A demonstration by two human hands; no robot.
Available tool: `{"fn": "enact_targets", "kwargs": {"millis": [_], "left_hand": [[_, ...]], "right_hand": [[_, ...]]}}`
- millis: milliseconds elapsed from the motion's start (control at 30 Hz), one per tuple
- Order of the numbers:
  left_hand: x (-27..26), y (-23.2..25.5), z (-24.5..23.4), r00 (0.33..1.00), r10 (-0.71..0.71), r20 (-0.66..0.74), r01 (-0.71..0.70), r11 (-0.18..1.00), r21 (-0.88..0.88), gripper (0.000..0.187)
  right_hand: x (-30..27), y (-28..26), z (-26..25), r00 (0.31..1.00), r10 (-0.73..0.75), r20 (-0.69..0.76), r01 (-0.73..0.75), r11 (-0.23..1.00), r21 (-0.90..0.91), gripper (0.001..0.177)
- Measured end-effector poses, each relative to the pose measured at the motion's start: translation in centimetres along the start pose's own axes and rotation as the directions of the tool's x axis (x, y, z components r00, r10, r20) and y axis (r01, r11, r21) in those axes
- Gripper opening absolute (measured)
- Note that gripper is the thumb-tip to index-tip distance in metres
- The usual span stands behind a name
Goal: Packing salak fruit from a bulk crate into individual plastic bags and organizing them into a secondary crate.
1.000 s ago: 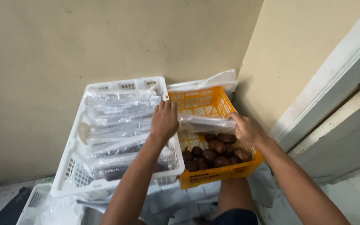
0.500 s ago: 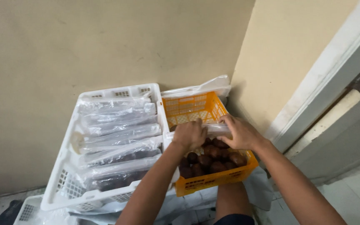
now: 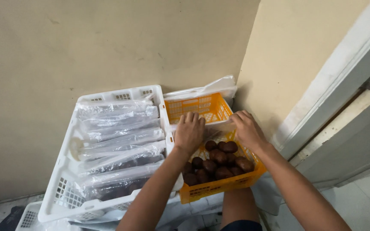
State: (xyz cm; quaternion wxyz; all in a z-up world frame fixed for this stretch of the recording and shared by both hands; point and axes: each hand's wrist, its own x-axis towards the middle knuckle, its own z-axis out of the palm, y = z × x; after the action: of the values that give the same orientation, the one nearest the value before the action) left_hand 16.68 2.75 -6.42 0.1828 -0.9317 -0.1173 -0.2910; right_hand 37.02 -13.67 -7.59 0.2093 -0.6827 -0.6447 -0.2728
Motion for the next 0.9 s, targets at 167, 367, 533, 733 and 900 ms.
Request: {"fn": "enact_targets", "kwargs": {"millis": [167, 367, 533, 733, 900], "left_hand": [[0.2, 1.3, 3.7, 0.975, -0.221, 0.012, 0.221, 0.975, -0.007, 0.022], [-0.9, -1.2, 2.5, 0.964, -0.121, 0.235, 0.189, 0.938, -0.291, 0.044], [-0.9, -2.1, 2.1, 0.960, 0.036, 0.277, 0.010, 0.987, -0.161, 0.056], [-1.2, -2.3, 5.3, 0.985, -0.008, 0.172, 0.013, 1.000, -0.028, 0.037], [0.1, -0.8, 4.9, 0.997, -0.028, 0.076, 0.024, 0.998, 0.050, 0.029]], "right_hand": [[0.4, 0.1, 1.1, 0.997, 0.075, 0.027, -0.077, 0.994, 0.081, 0.039], [-0.8, -0.3, -0.3, 0.966, 0.109, 0.234, -0.155, 0.969, 0.190, 0.037], [-1.1, 0.4, -0.3, 0.951, 0.135, 0.278, -0.155, 0.986, 0.054, 0.034], [0.0, 0.0, 0.9, 0.991, 0.024, 0.130, -0.014, 0.997, -0.078, 0.010], [1.4, -0.2, 2.9, 0.991, 0.060, 0.118, -0.065, 0.997, 0.040, 0.046]]}}
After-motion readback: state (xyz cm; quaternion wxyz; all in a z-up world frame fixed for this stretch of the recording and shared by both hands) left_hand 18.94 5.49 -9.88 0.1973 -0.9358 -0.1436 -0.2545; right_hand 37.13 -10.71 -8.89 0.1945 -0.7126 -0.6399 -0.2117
